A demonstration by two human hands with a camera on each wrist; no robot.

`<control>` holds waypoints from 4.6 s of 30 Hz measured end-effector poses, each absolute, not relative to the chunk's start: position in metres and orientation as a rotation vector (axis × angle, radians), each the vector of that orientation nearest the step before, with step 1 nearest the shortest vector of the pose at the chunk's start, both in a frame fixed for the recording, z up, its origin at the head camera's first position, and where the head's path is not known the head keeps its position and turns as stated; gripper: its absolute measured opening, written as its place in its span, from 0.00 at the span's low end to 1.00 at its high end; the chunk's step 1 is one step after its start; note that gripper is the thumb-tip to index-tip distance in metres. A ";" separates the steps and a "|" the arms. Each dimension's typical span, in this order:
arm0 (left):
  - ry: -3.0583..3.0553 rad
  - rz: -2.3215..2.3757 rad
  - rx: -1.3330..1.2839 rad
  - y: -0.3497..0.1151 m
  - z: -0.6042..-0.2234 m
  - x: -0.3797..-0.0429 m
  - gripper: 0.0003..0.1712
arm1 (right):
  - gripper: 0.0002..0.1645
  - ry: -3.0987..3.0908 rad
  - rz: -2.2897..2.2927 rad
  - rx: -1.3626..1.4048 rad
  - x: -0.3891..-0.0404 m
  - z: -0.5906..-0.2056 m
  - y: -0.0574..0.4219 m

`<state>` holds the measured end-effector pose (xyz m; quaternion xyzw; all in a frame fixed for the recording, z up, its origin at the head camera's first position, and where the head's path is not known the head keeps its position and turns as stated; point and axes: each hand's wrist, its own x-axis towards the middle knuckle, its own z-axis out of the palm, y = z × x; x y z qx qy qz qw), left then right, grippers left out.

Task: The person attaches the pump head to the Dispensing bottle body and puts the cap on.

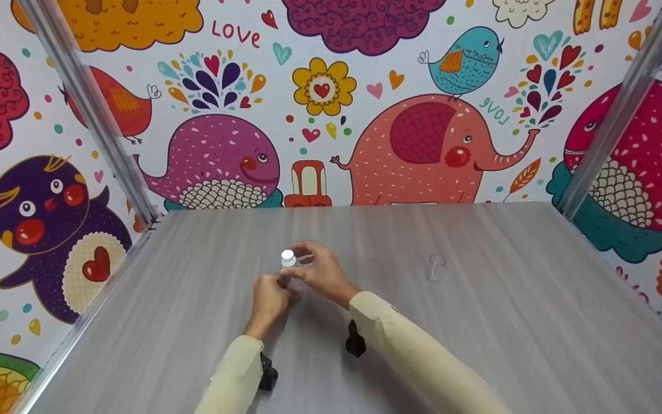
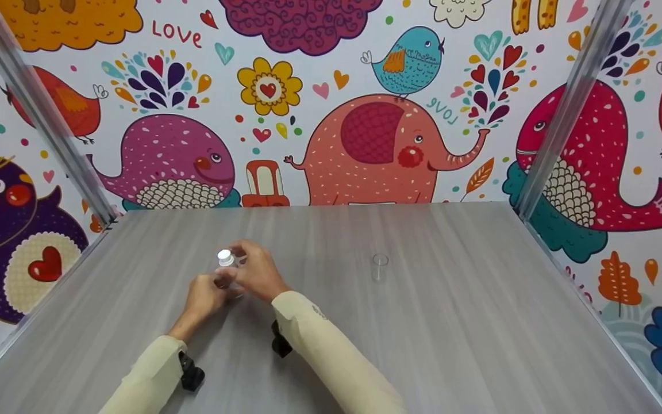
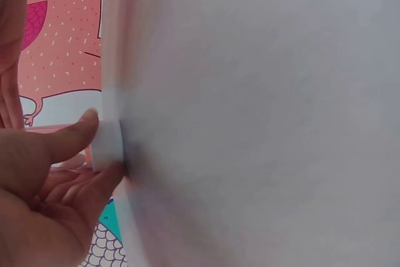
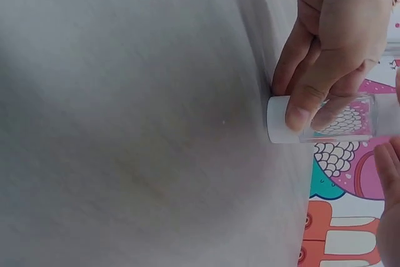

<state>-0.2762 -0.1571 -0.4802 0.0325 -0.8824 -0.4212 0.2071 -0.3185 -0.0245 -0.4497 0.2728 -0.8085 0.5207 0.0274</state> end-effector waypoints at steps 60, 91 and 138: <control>-2.465 -1.217 0.079 -0.156 -0.479 -0.276 0.18 | 0.35 -2.456 1.939 0.755 -0.319 -0.458 -0.023; -2.464 -1.136 0.101 -0.157 -0.480 -0.279 0.07 | 0.23 -2.430 1.922 0.698 -0.317 -0.466 -0.033; -2.459 -1.176 0.098 -0.157 -0.480 -0.278 0.13 | 0.21 -2.528 1.821 0.743 -0.317 -0.465 -0.029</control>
